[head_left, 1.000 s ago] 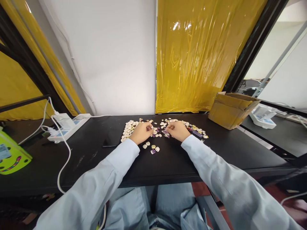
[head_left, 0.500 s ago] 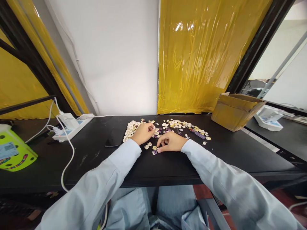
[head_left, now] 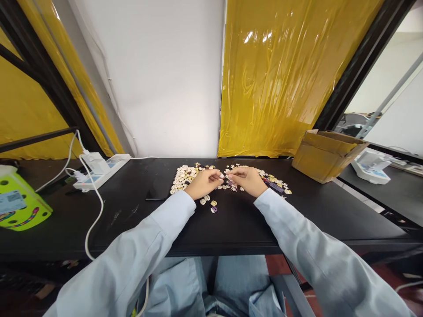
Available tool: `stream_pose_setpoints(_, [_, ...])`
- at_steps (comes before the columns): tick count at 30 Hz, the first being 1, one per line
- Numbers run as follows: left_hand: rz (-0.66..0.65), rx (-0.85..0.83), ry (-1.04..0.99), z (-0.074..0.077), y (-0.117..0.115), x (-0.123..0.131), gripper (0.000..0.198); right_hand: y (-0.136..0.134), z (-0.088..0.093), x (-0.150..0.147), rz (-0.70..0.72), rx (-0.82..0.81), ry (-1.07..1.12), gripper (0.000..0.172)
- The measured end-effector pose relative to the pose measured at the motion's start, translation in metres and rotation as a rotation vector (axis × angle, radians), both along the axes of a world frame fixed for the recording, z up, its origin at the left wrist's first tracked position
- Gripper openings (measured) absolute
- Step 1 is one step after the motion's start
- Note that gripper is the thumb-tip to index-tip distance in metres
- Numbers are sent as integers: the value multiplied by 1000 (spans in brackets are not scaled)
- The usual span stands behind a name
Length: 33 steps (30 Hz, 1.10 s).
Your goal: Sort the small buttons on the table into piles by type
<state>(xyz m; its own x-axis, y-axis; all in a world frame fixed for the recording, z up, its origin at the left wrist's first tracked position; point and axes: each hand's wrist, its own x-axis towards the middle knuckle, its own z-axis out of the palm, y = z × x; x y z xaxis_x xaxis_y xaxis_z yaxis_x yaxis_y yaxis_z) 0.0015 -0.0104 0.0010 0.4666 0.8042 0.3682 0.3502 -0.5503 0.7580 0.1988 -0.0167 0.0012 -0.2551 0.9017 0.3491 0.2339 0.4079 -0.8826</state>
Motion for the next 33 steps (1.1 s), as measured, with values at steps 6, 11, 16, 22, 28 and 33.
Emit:
stream_pose_setpoints(6, [-70,-123,-120,-3,0,4,27,-1,-4,-7,113,-20,51,28])
stream_pose_setpoints(11, [-95,-73,-34,1,-5,4,24,-4,-4,-9,122,9,-45,23])
stream_pose_setpoints(16, [-48,-35,-4,5,-5,6,23,-5,-4,-12,110,112,-34,19])
stream_pose_setpoints(22, [101,-7,24,8,0,-3,18,4,-6,-2,-28,157,-68,20])
stream_pose_setpoints(28, [244,92,246,8,0,-9,11,12,-14,7,-170,52,-365,11])
stream_pose_setpoints(33, [270,119,247,4,3,-11,11,0,-9,-3,-121,149,-376,9])
